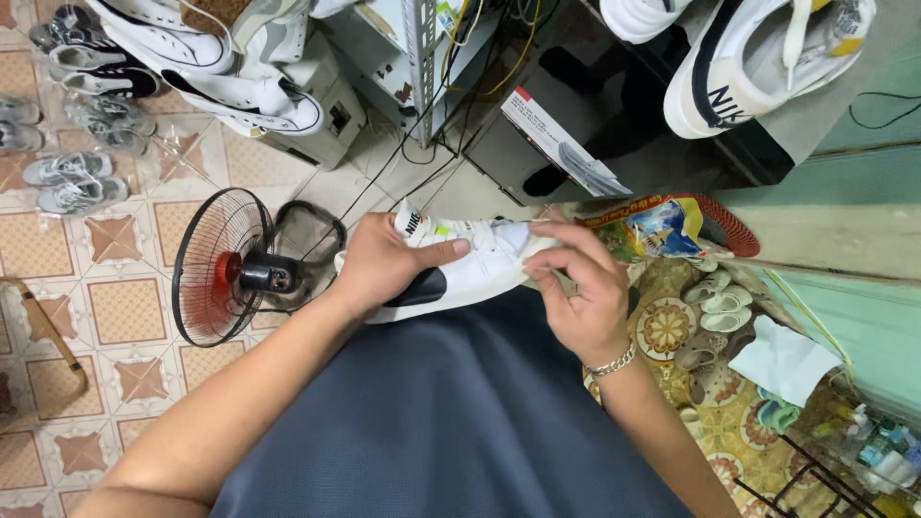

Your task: The person picks up pairs of sneakers from a shelf, holds and turns each shoe to check it, and wraps shoes in clear plastic bags. They place the wrapped pairs back on the shelving and arrange several white sneakers on a small table near the wall.

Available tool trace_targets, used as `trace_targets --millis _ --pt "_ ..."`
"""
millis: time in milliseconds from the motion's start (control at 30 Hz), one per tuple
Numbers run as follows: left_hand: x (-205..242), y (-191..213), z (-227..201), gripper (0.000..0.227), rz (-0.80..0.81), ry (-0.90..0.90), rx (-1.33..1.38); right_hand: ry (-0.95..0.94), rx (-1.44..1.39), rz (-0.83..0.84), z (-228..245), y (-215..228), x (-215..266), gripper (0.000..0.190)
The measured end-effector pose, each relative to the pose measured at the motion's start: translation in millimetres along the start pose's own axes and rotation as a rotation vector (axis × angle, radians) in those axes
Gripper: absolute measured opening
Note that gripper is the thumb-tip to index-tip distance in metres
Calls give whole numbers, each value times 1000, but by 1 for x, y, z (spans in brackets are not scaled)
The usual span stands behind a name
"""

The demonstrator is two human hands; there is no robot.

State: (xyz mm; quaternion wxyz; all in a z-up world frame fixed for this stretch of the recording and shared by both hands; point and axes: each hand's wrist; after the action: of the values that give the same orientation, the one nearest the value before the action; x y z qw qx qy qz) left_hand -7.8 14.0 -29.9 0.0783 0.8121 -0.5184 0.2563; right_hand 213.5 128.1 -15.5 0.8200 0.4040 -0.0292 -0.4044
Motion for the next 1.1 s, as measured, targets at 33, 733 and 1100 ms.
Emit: trace_targets --millis 33,733,1100 --pt "5 -4 -3 27 -42 14 94 124 117 16 9 3 -3 8" --pt "26 -32 -34 37 102 376 920 186 -86 -135 6 5 3 10" --pt "24 -33 -17 34 66 389 890 144 6 147 47 3 5 5"
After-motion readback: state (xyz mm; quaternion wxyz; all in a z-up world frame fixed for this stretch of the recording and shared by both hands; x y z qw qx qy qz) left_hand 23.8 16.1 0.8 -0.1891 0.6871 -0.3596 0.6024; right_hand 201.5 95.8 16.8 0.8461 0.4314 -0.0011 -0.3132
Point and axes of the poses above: each hand's wrist, its own x-axis away from the middle knuckle, its own y-axis out of the back of the hand, z = x × y, and after that the axes turned 15 degrees about x, right-handed
